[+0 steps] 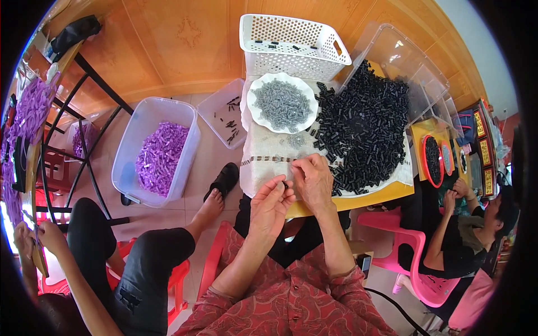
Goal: Assembling small grey components onto black plastic housings manually.
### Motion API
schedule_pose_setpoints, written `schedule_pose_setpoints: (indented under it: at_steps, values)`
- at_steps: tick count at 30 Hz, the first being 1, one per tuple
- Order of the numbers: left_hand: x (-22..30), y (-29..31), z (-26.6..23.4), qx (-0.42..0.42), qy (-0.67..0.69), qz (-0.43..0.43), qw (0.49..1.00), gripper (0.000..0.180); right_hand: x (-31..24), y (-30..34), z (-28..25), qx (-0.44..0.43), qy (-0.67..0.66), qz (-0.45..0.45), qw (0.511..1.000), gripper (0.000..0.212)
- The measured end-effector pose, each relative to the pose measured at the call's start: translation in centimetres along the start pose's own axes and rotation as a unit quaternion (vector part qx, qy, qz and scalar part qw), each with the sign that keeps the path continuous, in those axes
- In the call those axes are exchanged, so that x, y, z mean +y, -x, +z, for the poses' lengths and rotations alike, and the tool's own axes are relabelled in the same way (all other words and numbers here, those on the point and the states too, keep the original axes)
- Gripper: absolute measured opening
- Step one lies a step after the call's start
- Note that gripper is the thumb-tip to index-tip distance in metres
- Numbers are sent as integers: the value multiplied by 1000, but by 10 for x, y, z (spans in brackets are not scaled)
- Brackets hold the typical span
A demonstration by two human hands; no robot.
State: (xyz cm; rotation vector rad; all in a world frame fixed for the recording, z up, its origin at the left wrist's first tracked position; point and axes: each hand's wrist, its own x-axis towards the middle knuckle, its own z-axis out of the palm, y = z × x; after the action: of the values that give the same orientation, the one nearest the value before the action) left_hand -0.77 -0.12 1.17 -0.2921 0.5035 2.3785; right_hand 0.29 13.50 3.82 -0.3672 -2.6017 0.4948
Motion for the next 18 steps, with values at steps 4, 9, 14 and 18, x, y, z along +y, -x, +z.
schedule_pose_setpoints:
  at_steps: [4, 9, 14, 18]
  values:
    - [1, 0, -1, -6, 15, -2, 1000, 27, -3, 7, -11, 23, -45, -18, 999, 11]
    - [1, -2, -3, -16, 17, 21, 1000, 27, -26, 26, -40, 4, -138, -9, 990, 10]
    - [-1, 2, 4, -15, 18, 16, 1000, 26, -33, 31, -39, 2, -157, -23, 987, 9]
    - [-3, 5, 7, -11, 5, 12, 1000, 25, -33, 33, -39, -7, -166, -12, 986, 10]
